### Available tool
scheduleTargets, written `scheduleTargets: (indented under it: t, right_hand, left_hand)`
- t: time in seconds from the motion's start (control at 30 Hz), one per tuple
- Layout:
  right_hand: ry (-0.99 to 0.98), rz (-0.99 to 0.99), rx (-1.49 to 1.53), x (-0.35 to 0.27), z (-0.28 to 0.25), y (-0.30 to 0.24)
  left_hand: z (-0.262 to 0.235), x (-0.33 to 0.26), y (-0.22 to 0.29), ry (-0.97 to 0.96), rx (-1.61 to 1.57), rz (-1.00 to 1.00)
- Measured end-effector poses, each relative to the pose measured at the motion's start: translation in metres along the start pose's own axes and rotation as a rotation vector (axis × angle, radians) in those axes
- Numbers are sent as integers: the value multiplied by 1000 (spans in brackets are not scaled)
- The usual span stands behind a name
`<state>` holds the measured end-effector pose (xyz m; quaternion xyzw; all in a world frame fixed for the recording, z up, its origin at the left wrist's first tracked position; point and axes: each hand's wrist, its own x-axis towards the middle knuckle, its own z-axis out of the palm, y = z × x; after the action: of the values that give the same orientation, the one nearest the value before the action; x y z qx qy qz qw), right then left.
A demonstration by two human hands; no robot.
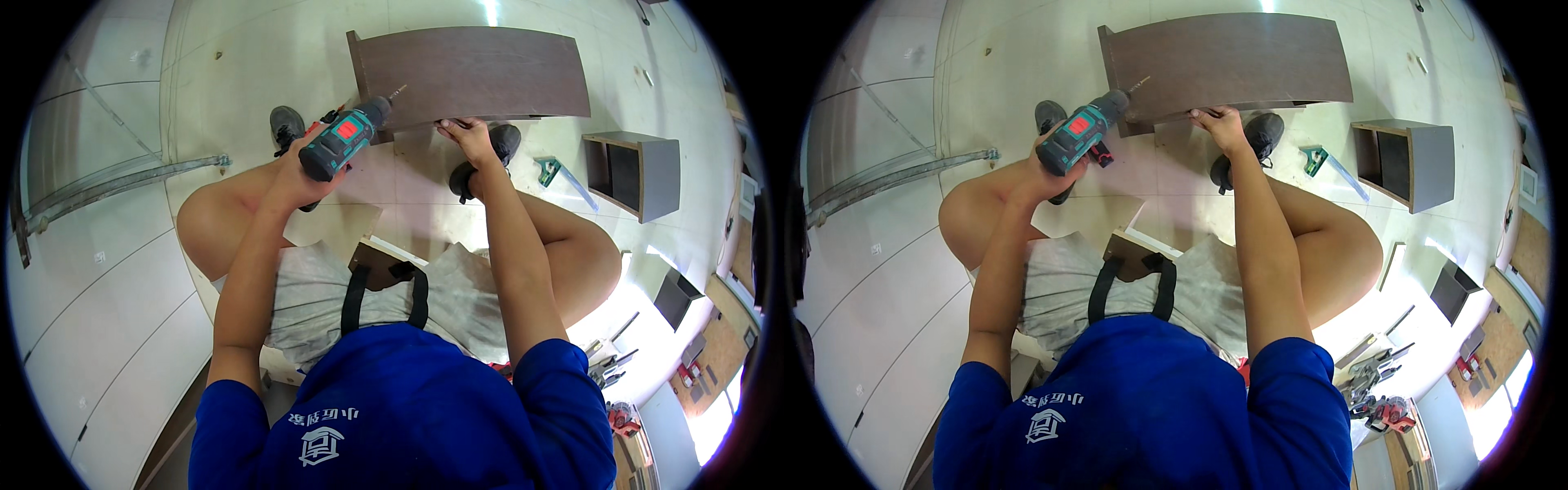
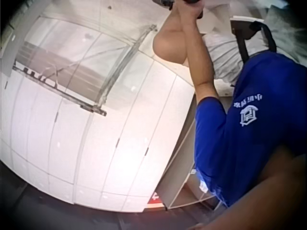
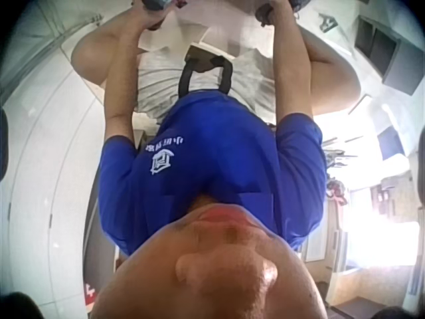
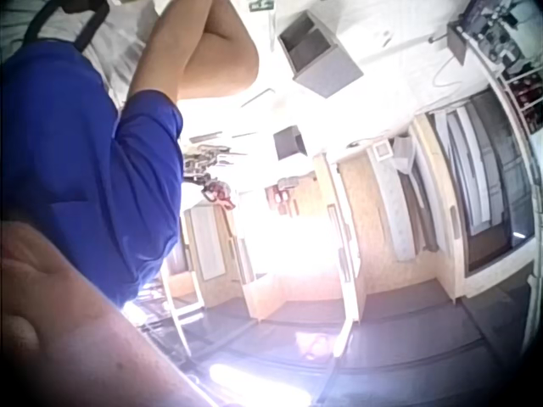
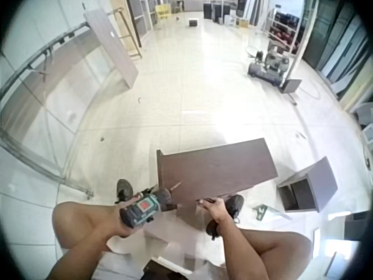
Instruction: The person uses a cordless drill to drive screws into a wooden furniture panel while sitting on the floor. They reposition the panel and continue fastening screws to assemble the piece.
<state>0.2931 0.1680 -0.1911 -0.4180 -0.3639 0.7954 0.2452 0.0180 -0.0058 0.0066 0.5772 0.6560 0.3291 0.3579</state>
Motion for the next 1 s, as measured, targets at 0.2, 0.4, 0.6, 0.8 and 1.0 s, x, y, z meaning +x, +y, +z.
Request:
scheduleTargets:
  t: [0.2, 0.4, 0.6, 0.8, 1.0]
  right_hand:
    - [-27, 30, -8, 1, -5, 0]
    - [-42, 24, -10, 2, -7, -2]
    - [-64, 20, 7, 4, -3, 0]
    - [-48, 15, 9, 3, -4, -2]
    - [-50, 14, 6, 4, -4, -2]
  left_hand:
    - [-5, 5, 1, -31, -12, 28]
    - [-22, 16, 15, -201, -49, -117]
    - [-43, 45, 33, -266, -55, -220]
    - [-52, 81, 46, -417, 54, -250]
    - [-50, 100, 61, -556, 201, -312]
